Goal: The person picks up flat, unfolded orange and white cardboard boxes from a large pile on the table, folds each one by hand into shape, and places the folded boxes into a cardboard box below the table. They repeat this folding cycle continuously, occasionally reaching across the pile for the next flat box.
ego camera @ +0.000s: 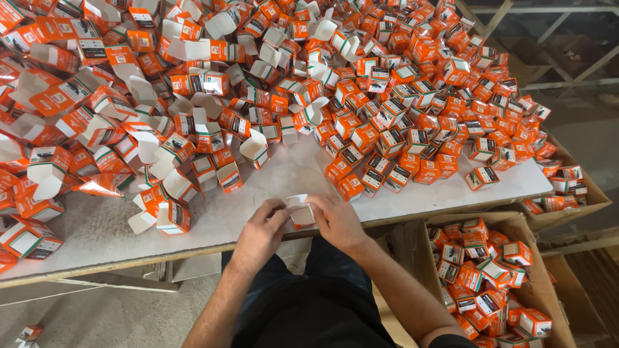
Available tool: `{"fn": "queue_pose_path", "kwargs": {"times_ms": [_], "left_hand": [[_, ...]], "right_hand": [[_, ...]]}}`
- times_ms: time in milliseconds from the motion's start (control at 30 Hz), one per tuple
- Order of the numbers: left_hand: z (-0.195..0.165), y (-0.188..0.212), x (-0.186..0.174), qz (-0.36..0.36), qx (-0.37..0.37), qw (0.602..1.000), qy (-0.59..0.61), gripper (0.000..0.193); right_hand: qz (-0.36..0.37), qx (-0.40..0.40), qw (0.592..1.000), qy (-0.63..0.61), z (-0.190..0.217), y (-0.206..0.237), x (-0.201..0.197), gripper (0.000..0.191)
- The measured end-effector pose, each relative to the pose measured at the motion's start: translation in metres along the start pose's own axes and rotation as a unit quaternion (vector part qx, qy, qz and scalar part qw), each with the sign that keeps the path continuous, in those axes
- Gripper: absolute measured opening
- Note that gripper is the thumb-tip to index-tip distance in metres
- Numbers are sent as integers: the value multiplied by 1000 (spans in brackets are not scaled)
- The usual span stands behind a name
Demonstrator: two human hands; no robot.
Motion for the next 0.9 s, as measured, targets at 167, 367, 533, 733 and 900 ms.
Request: {"fn": "queue_pose_path", "kwargs": {"times_ms": [167,367,533,733,900], "left_hand": [[-6,4,5,-56,33,998,-9,28],[-14,-6,16,-83,40,996,11,44],[5,-16,16,-45,-123,988,82,54],[7,-9,16,10,-153,980,124,62],[10,-7,20,47,-198,970,130,68]], "right_hand": [[-23,39,999,1,-17,1,12,15],[52,78,985,142,-16,-7,29,15],[-6,-111,994,6,12,5,2,60],[14,-34,999,-35,-3,6,-21,68],[-1,-98,995,-16,14,-3,-17,55]]}}
Point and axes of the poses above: each hand's wrist, its own y-axis away from the middle knuckle, its own x-axis out of the palm, z = x × y, the point moved 3 cm from there along -y, towards the middle knuckle, and after that the axes turned 15 degrees about -z, right-handed, at the moved point
